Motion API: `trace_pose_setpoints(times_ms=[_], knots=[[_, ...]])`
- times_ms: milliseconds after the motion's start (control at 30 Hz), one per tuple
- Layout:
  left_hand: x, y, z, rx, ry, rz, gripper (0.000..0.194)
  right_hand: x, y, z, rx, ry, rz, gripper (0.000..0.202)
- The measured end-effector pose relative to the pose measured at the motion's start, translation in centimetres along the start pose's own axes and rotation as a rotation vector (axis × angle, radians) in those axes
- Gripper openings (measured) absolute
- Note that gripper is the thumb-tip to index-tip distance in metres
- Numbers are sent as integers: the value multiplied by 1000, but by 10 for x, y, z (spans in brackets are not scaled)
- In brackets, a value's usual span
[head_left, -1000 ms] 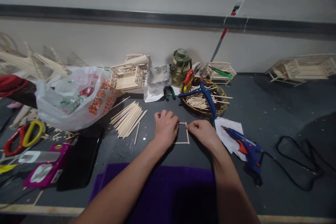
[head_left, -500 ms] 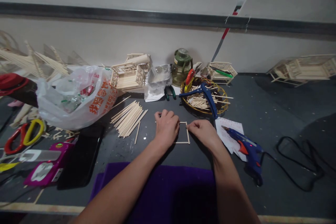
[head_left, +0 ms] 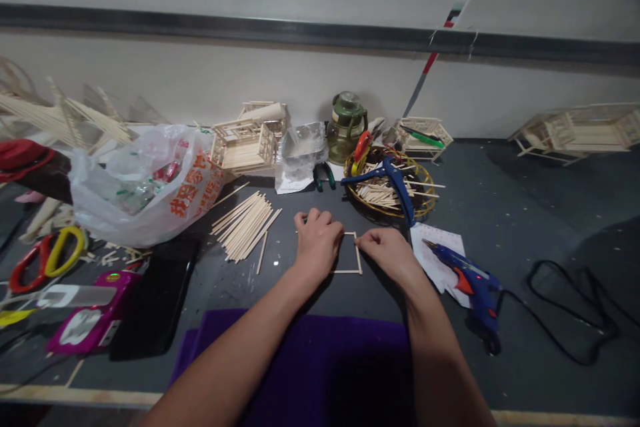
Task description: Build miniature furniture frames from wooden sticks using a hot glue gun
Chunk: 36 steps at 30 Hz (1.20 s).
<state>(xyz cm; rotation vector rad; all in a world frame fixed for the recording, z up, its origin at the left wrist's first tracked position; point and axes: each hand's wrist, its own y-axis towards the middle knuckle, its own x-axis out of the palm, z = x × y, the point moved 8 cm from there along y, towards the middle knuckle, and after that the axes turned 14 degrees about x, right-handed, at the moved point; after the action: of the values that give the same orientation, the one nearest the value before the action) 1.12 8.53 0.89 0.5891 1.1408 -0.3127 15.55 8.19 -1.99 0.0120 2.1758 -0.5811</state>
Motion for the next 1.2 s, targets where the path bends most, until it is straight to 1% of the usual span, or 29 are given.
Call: trace_pose_setpoints(times_ms=[300, 533, 700, 767, 867, 933, 1200], knots=[[0, 0, -1, -6, -21, -16, 24, -1, 0, -1, -13, 5, 8, 30], [0, 0, -1, -5, -6, -7, 23, 1, 1, 0, -16, 17, 4, 31], [-7, 0, 5, 9, -2, -23, 20, 0, 0, 0, -21, 19, 6, 31], [-9, -3, 9, 28, -55, -66, 16, 0, 0, 0, -16, 26, 2, 31], [-6, -11, 20, 101, -201, -195, 10, -1, 1, -1, -12, 32, -3, 29], [-4, -16, 25, 140, -237, -249, 10, -2, 0, -2, -16, 22, 4, 30], [0, -17, 30, 183, -175, -295, 11, -4, -1, -5, -4, -5, 22, 31]])
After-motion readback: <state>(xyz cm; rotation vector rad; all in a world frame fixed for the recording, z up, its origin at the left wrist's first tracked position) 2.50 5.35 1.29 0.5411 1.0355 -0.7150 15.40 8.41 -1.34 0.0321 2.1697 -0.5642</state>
